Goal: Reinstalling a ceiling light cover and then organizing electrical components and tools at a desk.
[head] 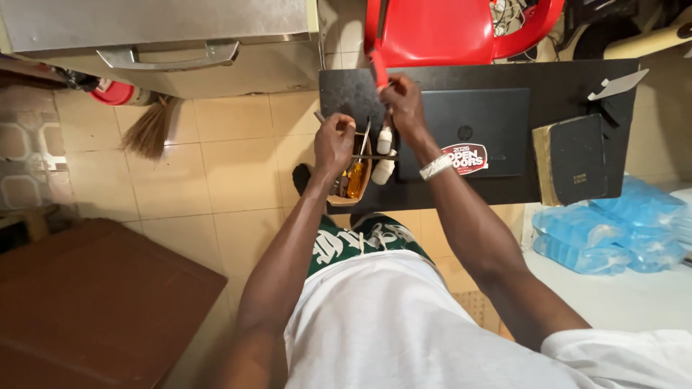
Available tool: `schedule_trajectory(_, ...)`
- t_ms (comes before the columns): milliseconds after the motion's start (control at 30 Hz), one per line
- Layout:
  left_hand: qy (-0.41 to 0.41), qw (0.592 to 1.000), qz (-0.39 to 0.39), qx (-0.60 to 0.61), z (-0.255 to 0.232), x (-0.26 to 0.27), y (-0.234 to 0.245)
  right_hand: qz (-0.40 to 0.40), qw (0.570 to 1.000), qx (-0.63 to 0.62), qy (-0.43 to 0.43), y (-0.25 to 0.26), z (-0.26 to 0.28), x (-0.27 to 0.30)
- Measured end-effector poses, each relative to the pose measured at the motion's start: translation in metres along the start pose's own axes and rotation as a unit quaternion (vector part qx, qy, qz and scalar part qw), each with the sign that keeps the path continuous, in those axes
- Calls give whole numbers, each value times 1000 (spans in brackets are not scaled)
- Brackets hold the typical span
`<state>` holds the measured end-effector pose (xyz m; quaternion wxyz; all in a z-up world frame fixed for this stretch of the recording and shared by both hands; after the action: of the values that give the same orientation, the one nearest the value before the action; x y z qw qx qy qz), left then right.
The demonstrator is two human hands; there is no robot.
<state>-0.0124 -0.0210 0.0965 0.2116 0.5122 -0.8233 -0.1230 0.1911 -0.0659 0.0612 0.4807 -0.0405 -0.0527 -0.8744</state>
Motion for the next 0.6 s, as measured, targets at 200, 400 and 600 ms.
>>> schedule_trajectory(200,66,988,53,133,-3,11,10,42,985,-42,-163,-36,44,55)
schedule_trajectory(400,40,987,77,138,38,16,29,63,985,1,-161,-60,37,102)
schedule_trajectory(600,76,969,127,198,70,23,44,-10,989,-99,-106,-80,42,125)
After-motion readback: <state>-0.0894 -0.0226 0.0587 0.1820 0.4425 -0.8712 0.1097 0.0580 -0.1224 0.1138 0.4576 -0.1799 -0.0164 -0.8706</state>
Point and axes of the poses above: each hand's wrist, its own x-axis away from the middle knuckle, its own y-axis out of the back of the hand, z = x × y, the point moved 2 cm from there along -x, towards the middle knuckle, and after that the axes turned 2 degrees about -z, right-handed, at the moved point
